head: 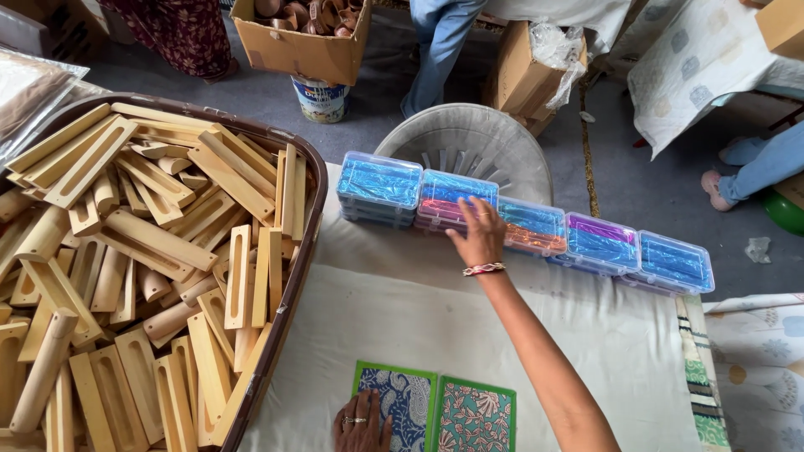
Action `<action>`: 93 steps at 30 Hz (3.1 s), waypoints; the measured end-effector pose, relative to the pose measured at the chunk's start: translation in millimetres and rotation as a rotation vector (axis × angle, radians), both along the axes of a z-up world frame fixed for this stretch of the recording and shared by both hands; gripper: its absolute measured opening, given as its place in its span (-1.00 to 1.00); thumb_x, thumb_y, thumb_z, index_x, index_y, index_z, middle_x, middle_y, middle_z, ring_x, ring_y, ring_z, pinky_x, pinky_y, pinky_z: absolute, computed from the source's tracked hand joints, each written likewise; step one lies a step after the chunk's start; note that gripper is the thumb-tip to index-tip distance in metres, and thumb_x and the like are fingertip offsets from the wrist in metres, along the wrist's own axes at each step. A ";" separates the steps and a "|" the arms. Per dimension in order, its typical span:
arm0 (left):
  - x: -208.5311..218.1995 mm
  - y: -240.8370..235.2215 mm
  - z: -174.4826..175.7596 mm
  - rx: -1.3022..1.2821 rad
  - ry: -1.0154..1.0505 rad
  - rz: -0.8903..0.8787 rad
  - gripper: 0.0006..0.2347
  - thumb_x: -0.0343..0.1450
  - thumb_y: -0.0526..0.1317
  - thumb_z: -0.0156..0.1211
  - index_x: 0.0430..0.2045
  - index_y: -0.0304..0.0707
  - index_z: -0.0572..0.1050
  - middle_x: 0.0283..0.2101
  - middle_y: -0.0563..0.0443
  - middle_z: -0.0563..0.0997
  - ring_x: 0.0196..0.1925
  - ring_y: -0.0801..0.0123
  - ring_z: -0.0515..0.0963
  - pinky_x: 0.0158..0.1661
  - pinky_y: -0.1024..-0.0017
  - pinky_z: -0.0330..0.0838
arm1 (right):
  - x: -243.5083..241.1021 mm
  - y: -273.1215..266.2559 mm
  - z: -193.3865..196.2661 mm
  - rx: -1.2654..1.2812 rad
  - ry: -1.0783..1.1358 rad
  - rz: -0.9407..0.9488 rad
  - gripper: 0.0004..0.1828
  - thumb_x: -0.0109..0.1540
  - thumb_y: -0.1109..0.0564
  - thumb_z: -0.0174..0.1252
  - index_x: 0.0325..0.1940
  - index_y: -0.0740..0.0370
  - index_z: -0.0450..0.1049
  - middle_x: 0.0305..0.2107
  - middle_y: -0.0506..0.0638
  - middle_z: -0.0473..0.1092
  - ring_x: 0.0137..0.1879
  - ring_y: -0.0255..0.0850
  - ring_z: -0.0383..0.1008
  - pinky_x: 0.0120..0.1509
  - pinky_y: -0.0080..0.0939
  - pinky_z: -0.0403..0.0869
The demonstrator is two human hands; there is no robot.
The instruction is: The person picks wooden handles from a large basket, wraps them with metallic foil sheets, wipes them with a cloth, and places the wrapped handles into plastic storage boxes on the table.
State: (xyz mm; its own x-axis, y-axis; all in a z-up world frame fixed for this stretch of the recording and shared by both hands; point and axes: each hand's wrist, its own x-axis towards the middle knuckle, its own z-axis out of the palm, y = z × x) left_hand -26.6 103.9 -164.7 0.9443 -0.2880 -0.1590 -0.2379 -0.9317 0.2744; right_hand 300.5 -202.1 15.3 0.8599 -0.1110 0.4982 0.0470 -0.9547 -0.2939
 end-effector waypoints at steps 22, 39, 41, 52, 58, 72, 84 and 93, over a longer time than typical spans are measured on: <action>9.0 -4.5 103.4 -0.114 -0.098 0.109 -0.50 0.45 0.06 -0.08 0.23 -0.24 0.30 0.28 -0.06 0.34 0.33 0.21 0.27 0.30 0.10 0.07 | -275.8 81.9 -99.6 -0.011 0.369 0.225 -0.38 0.12 0.02 0.35 0.26 0.03 0.40 0.27 0.02 0.29 0.40 -0.08 0.24 0.46 0.14 0.20; 11.2 12.2 125.6 -0.065 -0.050 0.027 -0.49 0.47 0.04 -0.07 0.27 -0.25 0.25 0.32 -0.04 0.30 0.39 0.23 0.20 0.33 0.16 0.01 | -480.7 78.5 -104.2 0.102 0.714 -0.146 -0.33 0.13 -0.09 0.30 0.35 -0.25 0.38 0.39 -0.15 0.13 0.49 -0.14 0.11 0.50 0.14 0.13; 8.4 25.4 116.6 -0.181 -0.069 -0.085 -0.45 0.43 0.01 0.09 0.27 -0.31 0.25 0.34 -0.14 0.27 0.39 0.15 0.19 0.30 0.12 0.02 | -495.5 79.1 -103.1 0.106 0.625 -0.225 -0.38 0.13 -0.05 0.28 0.30 -0.19 0.39 0.35 -0.16 0.19 0.46 -0.13 0.17 0.46 0.09 0.22; -16.2 159.0 92.4 -0.616 -0.020 -0.333 -0.63 0.28 -0.36 0.21 0.01 -0.32 0.52 0.25 -0.21 0.50 0.29 -0.01 0.44 0.25 0.17 0.32 | -514.3 102.1 -104.2 0.132 0.459 -0.296 -0.48 0.08 0.08 0.31 0.14 0.06 0.49 0.26 -0.01 0.32 0.35 0.01 0.32 0.32 0.08 0.38; -33.4 159.9 116.3 -0.552 -0.055 -0.301 -0.63 0.32 -0.33 0.19 0.05 -0.31 0.51 0.29 -0.14 0.45 0.31 0.06 0.42 0.26 0.17 0.29 | -549.5 77.2 -96.1 0.109 0.427 -0.414 -0.46 0.07 0.09 0.34 0.15 0.01 0.51 0.21 0.01 0.36 0.31 0.01 0.38 0.28 0.05 0.43; -57.5 162.5 107.3 -0.469 -0.059 -0.128 -0.62 0.30 -0.32 0.22 0.04 -0.31 0.50 0.31 -0.11 0.42 0.33 0.07 0.39 0.28 0.19 0.26 | -518.0 -40.8 -90.3 -0.009 0.683 -0.672 -0.16 0.21 -0.48 0.07 0.51 -0.26 0.10 0.47 0.13 -0.05 0.47 0.27 0.02 0.38 0.39 0.21; -120.9 122.7 119.0 -0.261 -0.099 0.148 -0.53 0.30 -0.28 0.23 0.15 -0.27 0.42 0.38 -0.05 0.31 0.43 0.11 0.23 0.31 0.11 0.15 | -511.0 -73.9 -101.0 0.134 0.394 -0.480 -0.50 0.22 0.17 0.22 0.26 -0.11 0.48 0.10 0.12 0.43 0.19 0.14 0.43 0.22 0.11 0.45; -119.7 92.4 113.6 -0.462 -0.081 0.216 -0.55 0.32 -0.28 0.28 0.14 -0.36 0.44 0.33 -0.24 0.36 0.36 -0.06 0.31 0.30 0.17 0.23 | -465.9 -20.8 -111.1 0.335 0.220 -0.391 -0.42 0.23 0.20 0.19 0.36 -0.06 0.43 0.09 0.12 0.43 0.19 0.10 0.43 0.23 0.10 0.44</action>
State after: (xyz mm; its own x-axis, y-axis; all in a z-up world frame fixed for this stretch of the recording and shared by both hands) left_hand -146.3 196.2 -51.1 0.9941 -0.1077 0.0146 -0.0907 -0.7478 0.6577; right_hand -165.5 -222.9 -95.9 0.8026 -0.5639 0.1946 -0.3881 -0.7413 -0.5476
